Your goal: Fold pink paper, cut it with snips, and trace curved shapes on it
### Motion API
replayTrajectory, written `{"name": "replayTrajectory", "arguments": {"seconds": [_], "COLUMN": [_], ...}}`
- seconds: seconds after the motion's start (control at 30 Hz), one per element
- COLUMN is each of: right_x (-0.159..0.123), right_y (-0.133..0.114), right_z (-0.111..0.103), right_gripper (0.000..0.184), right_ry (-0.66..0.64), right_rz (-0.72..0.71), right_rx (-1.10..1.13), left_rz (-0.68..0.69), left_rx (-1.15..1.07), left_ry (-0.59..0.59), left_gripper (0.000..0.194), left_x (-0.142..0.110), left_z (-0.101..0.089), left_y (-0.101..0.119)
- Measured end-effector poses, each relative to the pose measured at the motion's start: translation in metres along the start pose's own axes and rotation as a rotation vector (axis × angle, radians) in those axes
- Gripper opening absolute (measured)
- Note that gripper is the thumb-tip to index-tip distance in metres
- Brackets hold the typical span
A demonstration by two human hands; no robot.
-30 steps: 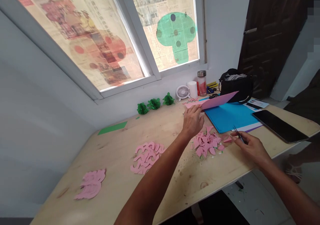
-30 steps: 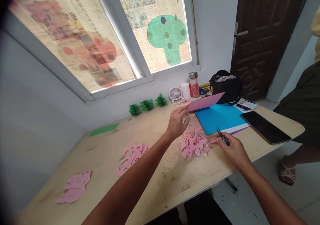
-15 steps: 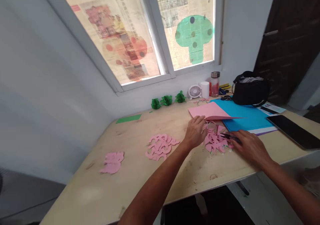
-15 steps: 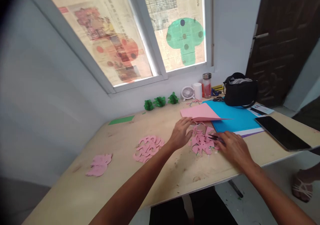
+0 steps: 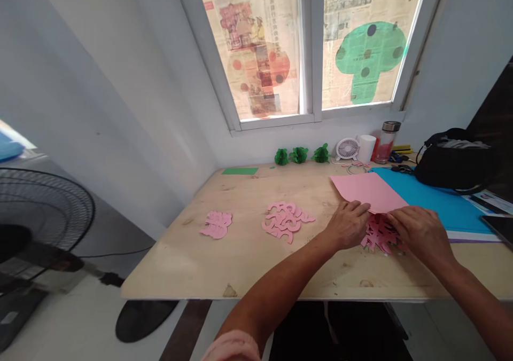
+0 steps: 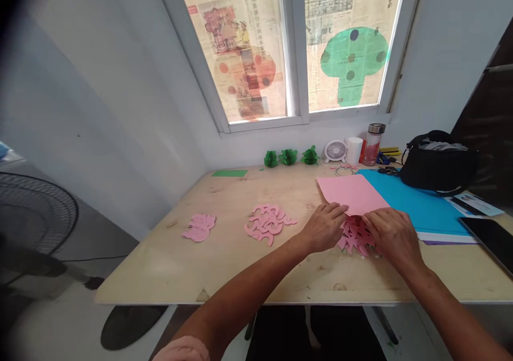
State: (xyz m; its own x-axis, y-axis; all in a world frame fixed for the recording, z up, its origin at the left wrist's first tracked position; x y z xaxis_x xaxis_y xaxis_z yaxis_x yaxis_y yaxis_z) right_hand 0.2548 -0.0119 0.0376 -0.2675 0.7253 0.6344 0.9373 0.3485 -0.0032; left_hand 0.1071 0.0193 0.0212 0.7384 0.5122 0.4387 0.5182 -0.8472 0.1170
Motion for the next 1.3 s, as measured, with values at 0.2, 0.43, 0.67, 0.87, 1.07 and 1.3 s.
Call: {"name": "replayTrajectory", "arguments": {"seconds": [0.2,0.43,0.67,0.87,1.07,1.3], "right_x": [-0.003,-0.019,-0.031,-0.038,-0.040,-0.036], "right_y": [0.012,0.020,0.026,0.028,0.030,0.026], "right_z": [0.012,0.029,0.030,0.039,0.050,0.045], "right_gripper": [0.030,0.029,0.027,0.030,0.038,0.041], "right_ry": [-0.001,-0.087,-0.112,-0.178,-0.242,-0.247], "right_rz": [0.097,0.275,0.484,0.594,0.610,0.602], "right_rx": [0.068,0.175,0.335,0.497,0.693,0.809], "left_rz": [-0.127,-0.280,-0.396,-0.502,-0.521,-0.415], "left_rx": [-0.093,-0.269,-0.371,-0.377,-0.343,-0.324], "left_ry": [0.020,0.047,0.060,0.090,0.060,-0.043], "left_gripper": [0.039,0.040,0.040,0.037,0.018,0.018], "left_x": [-0.013,-0.031,-0.025,-0.010,0.012,0.026], "left_z": [0.001,0.008,0.015,0.022,0.023,0.021], "left_y": [-0.008,-0.016,-0.016,-0.017,-0.027,-0.030]}}
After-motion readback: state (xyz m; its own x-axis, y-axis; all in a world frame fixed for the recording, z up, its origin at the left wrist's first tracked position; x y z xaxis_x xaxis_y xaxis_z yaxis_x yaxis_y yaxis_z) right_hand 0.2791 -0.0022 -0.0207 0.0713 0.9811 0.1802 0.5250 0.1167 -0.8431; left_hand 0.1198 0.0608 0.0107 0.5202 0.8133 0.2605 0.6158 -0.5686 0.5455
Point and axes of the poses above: each hand's wrist, its own x-axis towards the middle knuckle, its own z-axis out of the palm, y = z × x, the point moved 6 cm from there along x, towards the middle knuckle
